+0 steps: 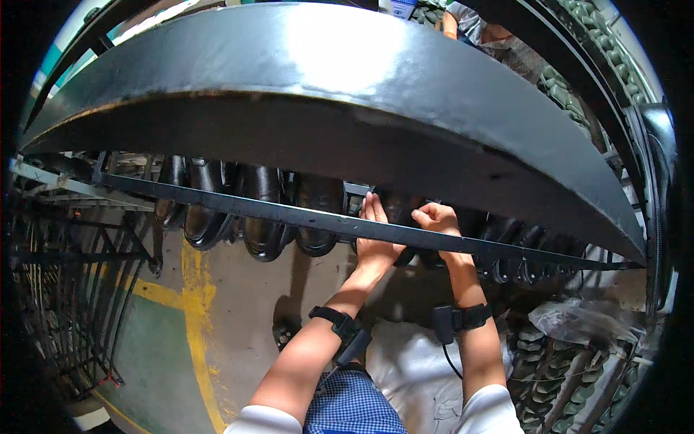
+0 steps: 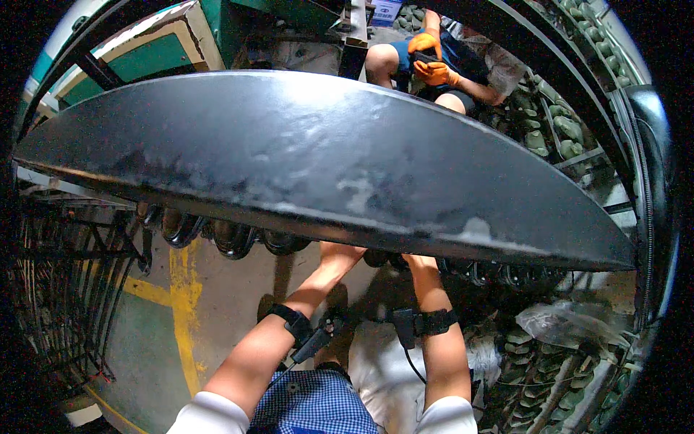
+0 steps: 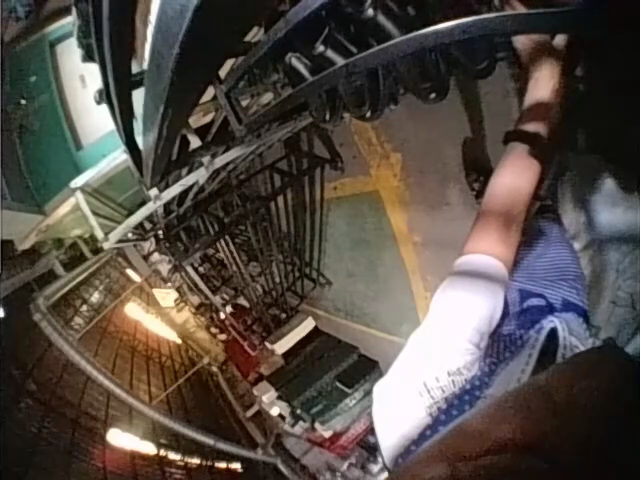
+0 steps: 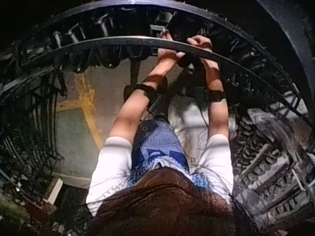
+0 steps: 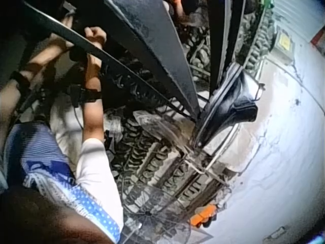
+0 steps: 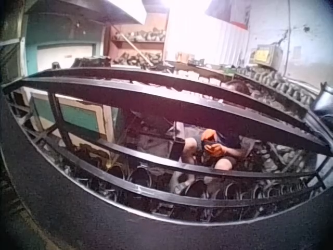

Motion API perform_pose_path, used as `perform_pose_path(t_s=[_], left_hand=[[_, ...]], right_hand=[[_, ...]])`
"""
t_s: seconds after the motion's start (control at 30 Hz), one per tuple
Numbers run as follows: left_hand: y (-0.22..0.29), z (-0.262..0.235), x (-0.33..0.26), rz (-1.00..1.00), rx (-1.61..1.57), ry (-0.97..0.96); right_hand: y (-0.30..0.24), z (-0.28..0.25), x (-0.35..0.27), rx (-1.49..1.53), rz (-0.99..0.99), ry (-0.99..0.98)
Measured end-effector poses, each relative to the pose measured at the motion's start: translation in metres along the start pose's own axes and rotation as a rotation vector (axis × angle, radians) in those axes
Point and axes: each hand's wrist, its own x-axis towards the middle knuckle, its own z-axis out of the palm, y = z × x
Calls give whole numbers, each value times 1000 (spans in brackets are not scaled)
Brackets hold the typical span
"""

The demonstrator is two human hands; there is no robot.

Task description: Inspecting and arranging black shoes on a rack in a shoe manufacturing facility.

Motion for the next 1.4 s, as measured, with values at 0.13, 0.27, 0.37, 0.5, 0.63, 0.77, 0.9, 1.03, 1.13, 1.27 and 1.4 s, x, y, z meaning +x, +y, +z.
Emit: perform_pose_path(t_s=[0.13, 0.27, 0.37, 0.5, 0.63, 0.77, 0.9, 1.03, 1.13, 1.27, 1.4], left_hand=[[1, 0, -1, 9, -44, -13], [0, -2, -1, 2, 25, -55], [3, 4, 0, 33, 67, -12], [-2, 2, -1, 30, 126, -2], [3, 4, -1, 10, 36, -6], [3, 4, 0, 23, 11, 24], [7, 2, -2, -15, -38, -17], [9, 3, 3, -37, -68, 13], [12, -12, 2, -39, -36, 8], [3, -44, -12, 26, -267, 72], [-30, -81, -54, -39, -235, 344]], right_hand=[[-9, -10, -11, 127, -5, 9], [6, 4, -13, 247, -67, 137], [24, 16, -3, 72, -562, 459], [14, 24, -13, 441, -145, 274], [23, 21, -16, 722, -118, 225], [35, 17, -14, 338, -323, 234], [32, 18, -16, 633, -202, 219], [51, 42, -37, 730, -97, 90], [36, 33, -52, 666, -76, 164], [4, 16, -64, 408, -125, 54], [-54, 34, -59, 255, -347, -57]])
